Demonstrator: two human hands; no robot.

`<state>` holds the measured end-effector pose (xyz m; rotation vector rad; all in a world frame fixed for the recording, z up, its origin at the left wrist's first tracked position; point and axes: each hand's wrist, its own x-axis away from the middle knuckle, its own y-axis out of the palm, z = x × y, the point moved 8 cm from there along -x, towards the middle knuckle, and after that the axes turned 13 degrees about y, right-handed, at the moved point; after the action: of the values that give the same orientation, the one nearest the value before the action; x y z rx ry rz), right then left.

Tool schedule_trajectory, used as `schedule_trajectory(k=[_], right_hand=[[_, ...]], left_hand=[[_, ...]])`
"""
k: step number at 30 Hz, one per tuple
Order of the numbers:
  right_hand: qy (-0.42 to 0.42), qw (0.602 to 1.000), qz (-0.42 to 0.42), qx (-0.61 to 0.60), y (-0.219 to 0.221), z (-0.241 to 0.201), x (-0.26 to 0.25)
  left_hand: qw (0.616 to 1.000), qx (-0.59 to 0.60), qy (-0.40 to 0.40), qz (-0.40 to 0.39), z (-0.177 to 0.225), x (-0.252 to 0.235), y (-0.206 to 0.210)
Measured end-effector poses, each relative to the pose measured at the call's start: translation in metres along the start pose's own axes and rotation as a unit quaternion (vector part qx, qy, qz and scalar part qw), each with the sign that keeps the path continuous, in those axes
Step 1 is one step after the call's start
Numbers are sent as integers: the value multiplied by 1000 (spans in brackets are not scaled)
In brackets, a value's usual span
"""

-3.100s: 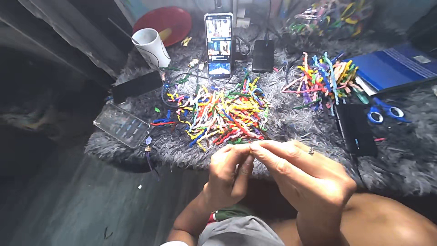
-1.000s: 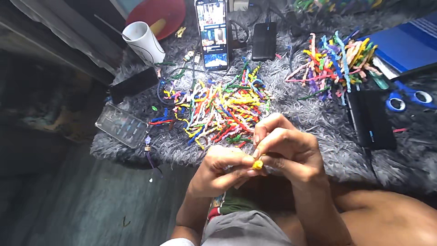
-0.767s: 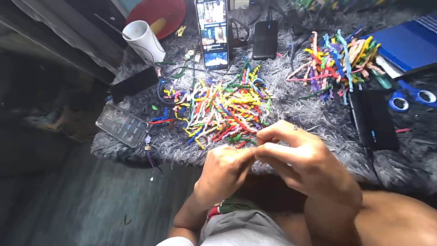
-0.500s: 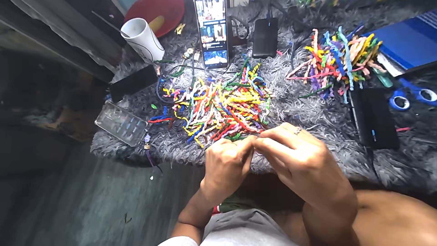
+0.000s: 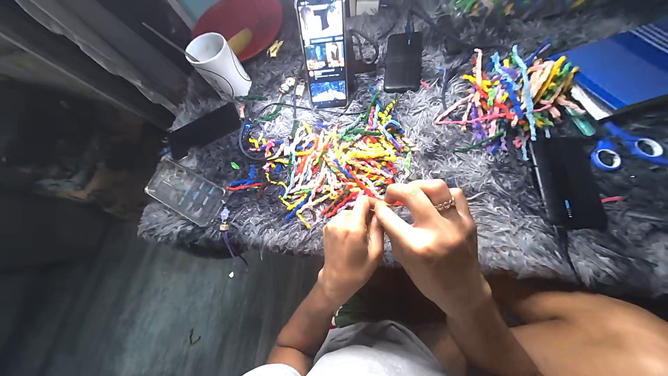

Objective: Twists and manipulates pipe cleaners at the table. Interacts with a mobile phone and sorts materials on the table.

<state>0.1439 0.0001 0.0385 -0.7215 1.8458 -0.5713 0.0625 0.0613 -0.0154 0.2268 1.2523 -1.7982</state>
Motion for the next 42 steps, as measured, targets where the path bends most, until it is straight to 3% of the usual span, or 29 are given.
schedule_trajectory(k=[3,6,9,12,17,20,24,25,26,27,30,31,33,36,39,42], right_hand=[[-4,999,5,-34,2,-3,2],[8,993,-22,-115,3,6,0],[23,978,-23,-206,-4,12,-2],[-2,947,-39,-318,-9,13,-2],[-85,904,-46,-416,-13,15,-1],[-70,866,-77,-489,-11,23,-4],[-23,794,-158,-586,-1,27,-4],[-26,781,-179,-598,2,26,-3],[-34,776,-193,-599,2,24,-2],[-42,785,-199,-585,1,24,-1],[-58,896,-143,-416,-12,25,-1],[-59,930,-110,-346,-16,24,-2],[-68,960,-66,-264,-21,18,-2],[-88,965,-38,-246,-25,11,0],[-92,950,-45,-295,-27,16,-2],[-74,936,-47,-341,-24,25,-5]], left_hand=[[999,26,-16,23,-4,-2,-2],[969,239,-59,5,-14,-5,-1],[865,495,-80,-26,-20,-5,2],[745,663,-64,-40,-16,-4,2],[566,818,-106,-12,-1,2,9],[495,863,-96,-34,6,6,15],[484,860,-37,-156,20,11,20],[497,849,-22,-177,22,11,19],[530,826,-2,-193,21,10,17],[590,780,23,-206,18,8,13],[822,529,56,-206,2,-1,-3],[868,458,38,-190,-3,-3,-5],[904,400,3,-153,-9,-3,-6],[868,489,-35,-76,-10,-1,-5],[763,644,-57,-17,-11,1,-3],[650,758,-52,-16,-6,0,-1]])
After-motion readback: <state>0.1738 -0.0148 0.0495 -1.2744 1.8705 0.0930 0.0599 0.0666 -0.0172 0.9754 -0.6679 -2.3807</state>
